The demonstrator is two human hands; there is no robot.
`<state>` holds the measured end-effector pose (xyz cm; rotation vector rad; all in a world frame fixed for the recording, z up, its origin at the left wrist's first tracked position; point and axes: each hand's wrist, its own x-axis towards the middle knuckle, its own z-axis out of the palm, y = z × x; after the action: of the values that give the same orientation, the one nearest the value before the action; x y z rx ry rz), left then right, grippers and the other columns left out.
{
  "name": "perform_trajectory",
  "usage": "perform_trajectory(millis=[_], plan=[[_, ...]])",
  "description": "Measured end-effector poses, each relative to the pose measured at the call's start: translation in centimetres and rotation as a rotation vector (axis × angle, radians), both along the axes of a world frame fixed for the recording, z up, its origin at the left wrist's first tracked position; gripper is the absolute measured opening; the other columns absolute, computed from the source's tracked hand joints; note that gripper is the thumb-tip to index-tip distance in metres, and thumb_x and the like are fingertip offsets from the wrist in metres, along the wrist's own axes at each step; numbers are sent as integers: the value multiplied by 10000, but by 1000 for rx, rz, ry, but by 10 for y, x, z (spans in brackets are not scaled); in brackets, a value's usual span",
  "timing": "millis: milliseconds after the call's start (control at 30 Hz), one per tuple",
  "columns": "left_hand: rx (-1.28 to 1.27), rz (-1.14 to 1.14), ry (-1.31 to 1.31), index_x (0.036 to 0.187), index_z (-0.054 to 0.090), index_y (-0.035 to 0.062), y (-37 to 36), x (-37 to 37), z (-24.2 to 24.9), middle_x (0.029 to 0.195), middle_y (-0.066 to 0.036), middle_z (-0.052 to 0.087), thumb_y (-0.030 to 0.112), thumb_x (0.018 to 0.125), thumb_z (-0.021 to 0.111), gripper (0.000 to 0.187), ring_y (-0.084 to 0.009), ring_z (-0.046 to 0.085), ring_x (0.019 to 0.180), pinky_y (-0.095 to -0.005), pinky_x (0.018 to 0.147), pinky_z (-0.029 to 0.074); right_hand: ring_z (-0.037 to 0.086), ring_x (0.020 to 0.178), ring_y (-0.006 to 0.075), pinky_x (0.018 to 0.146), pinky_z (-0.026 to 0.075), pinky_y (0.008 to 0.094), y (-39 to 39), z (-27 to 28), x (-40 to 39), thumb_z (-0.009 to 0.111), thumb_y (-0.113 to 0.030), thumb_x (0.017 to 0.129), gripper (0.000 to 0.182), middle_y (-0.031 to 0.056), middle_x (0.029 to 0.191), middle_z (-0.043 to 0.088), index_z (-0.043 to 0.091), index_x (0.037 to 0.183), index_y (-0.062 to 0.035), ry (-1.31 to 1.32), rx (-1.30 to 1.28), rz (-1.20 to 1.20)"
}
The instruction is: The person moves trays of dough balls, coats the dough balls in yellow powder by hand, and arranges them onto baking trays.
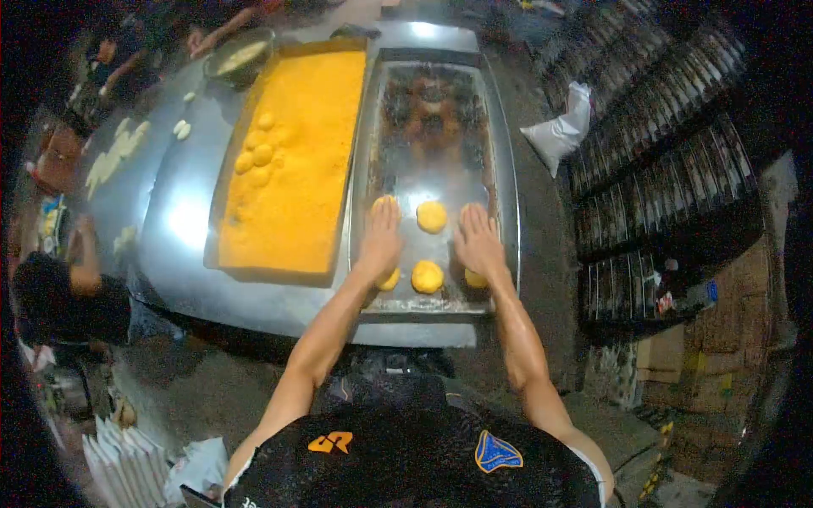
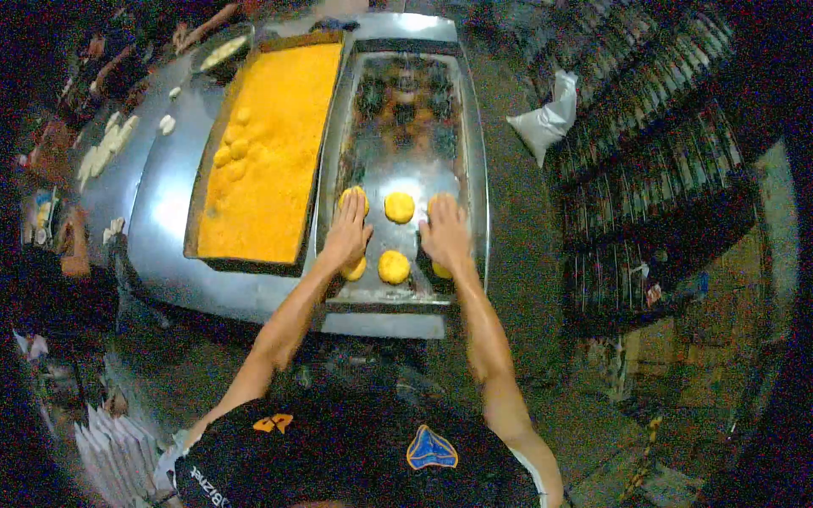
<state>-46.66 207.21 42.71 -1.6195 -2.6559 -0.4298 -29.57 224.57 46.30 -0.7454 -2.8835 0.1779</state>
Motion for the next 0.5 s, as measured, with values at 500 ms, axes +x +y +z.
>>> perform_trajectory(millis=[500], plan=[[393,774,-142,1009,642,-43,-132,-289,39,990,-283,638,220,904,519,308,-421,619,922,-484,779,501,609,920,383,818,467,431,-33,74,-74,606,-171,847,237,172,941,660,651,1012,-7,274,-282,-14]])
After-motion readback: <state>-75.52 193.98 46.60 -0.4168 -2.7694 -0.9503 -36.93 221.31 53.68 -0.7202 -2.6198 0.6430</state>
